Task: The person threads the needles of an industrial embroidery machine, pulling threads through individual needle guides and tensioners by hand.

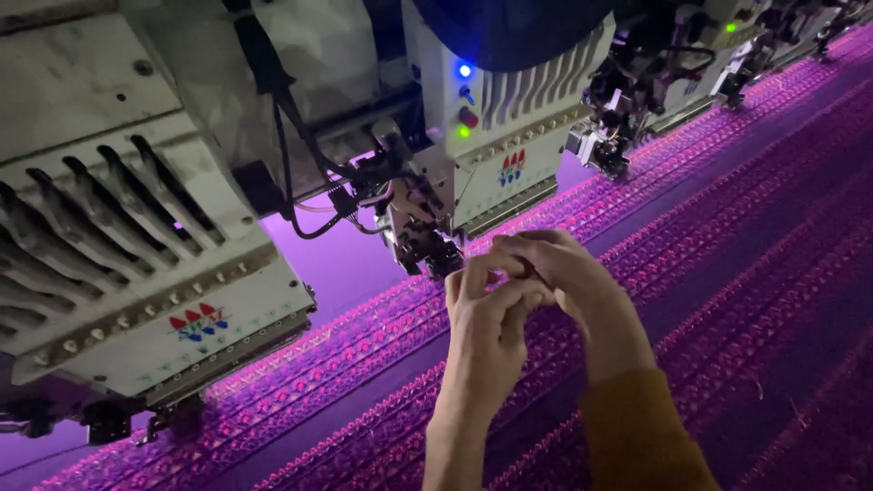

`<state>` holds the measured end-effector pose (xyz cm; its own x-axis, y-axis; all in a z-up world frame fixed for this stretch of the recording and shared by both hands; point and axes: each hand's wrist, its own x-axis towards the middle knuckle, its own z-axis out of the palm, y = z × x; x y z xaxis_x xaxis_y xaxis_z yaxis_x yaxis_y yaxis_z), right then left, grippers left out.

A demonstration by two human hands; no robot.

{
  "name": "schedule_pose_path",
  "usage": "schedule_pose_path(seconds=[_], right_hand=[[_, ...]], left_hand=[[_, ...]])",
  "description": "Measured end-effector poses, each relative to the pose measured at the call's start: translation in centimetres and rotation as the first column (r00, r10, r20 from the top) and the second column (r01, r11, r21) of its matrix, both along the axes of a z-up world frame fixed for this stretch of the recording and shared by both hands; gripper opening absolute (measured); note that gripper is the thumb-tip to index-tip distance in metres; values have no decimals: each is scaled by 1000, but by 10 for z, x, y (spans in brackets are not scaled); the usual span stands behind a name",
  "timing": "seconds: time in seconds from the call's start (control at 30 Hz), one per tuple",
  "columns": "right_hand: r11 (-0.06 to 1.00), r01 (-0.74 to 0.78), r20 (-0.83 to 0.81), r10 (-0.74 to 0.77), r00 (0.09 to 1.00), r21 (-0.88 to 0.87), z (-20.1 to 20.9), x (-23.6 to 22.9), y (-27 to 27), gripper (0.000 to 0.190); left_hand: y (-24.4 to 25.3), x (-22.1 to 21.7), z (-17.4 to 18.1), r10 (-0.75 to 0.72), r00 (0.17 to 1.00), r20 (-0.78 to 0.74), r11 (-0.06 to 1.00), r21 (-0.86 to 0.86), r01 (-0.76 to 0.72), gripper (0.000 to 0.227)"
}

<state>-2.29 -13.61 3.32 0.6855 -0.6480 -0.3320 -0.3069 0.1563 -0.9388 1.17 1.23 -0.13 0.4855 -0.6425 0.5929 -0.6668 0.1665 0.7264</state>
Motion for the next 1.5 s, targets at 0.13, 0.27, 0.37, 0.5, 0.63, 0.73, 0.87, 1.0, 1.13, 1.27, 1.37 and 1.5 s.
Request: schedule_pose_path(seconds=[0.13,0.27,0.37,0.5,0.63,0.73,0.87,1.0,1.13,1.27,1.37,1.5], right_hand=[[996,-31,-121,21,992,-79,4,-4,-5,22],[993,-46,41,51,998,-109,28,-13,6,27],[997,-64,195,53,979,50,31,-13,9,24],[991,-11,74,22,997,-137,51,-2,44,29],[971,77,274,-139,952,227,36,10,34,28],[955,107,279,-186,942,277,34,13,37,26],[983,163,154,-174,973,83,35,9,48,21],[971,230,134,-221,966,-60,26,20,49,24],[967,239,107,-229,967,-89,30,14,58,25],[975,195,97,-184,978,-111,32,11,56,17],[953,77,168,-28,985,-295,18,7,48,16],[972,-136,-11,136,991,-193,50,-35,33,32]], left_hand=[[14,-6,15,-248,893,-375,968,-62,243,18],[17,11,12,-392,591,-705,898,-154,412,15],[13,19,-7,-575,221,-787,792,-468,393,16],[9,20,-13,-540,318,-780,835,-446,324,17],[4,18,-22,-482,452,-751,876,-399,271,22],[1,15,-27,-451,502,-738,892,-385,235,23],[2,8,-24,-314,648,-694,949,-230,214,21],[-10,9,-29,-236,745,-624,970,-202,138,19],[-8,3,-37,-309,719,-623,945,-288,156,20],[0,-9,-23,-232,664,-711,972,-194,132,26],[-1,-10,-44,-219,646,-732,973,-212,89,20],[49,-2,-11,122,818,-562,990,132,-56,21]])
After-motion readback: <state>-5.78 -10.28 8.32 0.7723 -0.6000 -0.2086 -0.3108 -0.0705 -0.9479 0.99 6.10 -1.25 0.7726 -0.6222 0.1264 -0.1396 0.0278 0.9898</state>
